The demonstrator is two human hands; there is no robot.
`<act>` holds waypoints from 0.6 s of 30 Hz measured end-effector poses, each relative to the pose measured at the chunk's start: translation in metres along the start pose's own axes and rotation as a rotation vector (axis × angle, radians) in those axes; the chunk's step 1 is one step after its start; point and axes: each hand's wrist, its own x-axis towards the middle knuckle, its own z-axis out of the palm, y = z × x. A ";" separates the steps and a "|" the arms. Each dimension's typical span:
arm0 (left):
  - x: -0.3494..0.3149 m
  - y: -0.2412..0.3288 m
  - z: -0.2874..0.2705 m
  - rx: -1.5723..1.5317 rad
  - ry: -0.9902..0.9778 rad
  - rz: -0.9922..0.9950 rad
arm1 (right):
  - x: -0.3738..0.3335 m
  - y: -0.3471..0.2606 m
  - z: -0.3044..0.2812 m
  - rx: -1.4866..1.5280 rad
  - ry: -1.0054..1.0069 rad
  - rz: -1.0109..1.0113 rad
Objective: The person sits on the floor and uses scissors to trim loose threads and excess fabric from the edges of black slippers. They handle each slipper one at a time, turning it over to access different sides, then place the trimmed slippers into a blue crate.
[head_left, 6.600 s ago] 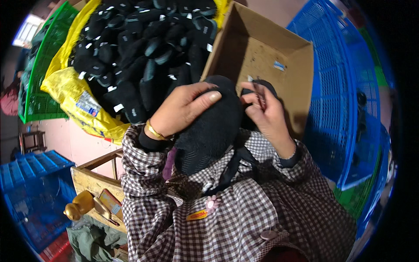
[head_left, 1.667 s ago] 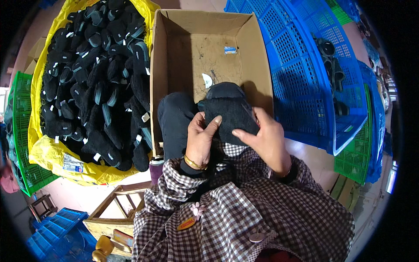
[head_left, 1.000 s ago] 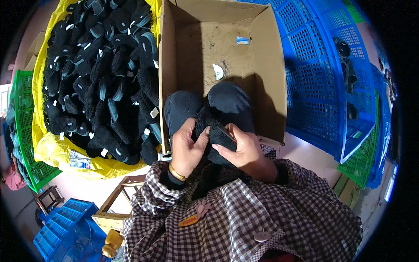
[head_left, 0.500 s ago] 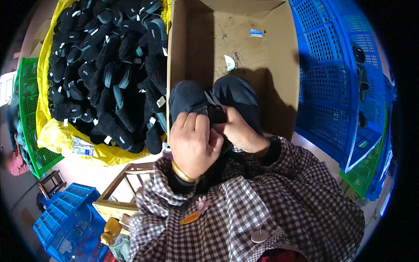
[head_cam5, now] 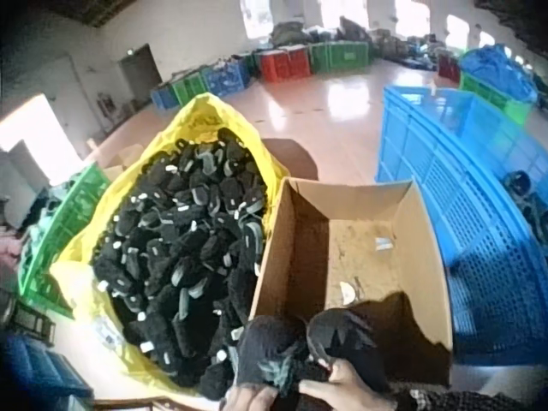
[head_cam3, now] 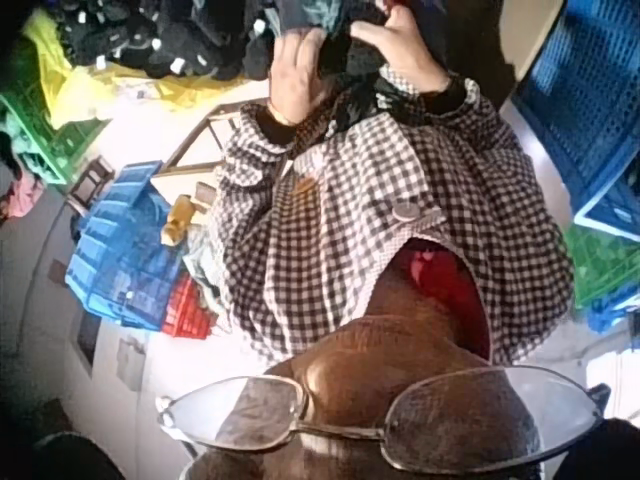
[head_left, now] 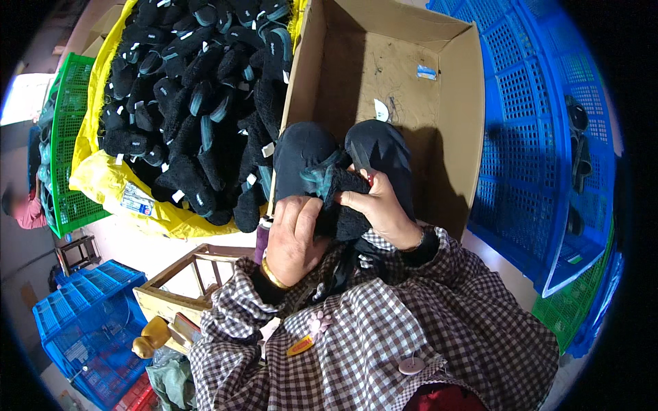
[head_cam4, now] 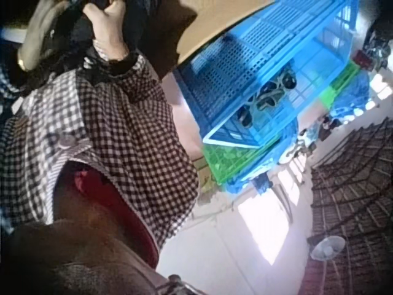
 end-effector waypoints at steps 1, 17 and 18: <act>-0.003 -0.003 0.005 -0.010 0.025 0.006 | 0.000 0.000 -0.001 0.008 -0.010 0.000; -0.017 0.000 0.034 -0.091 0.300 -0.204 | 0.001 -0.010 0.004 0.118 0.056 -0.038; -0.020 -0.001 0.035 -0.084 0.306 -0.168 | 0.001 -0.005 0.003 0.097 0.074 -0.051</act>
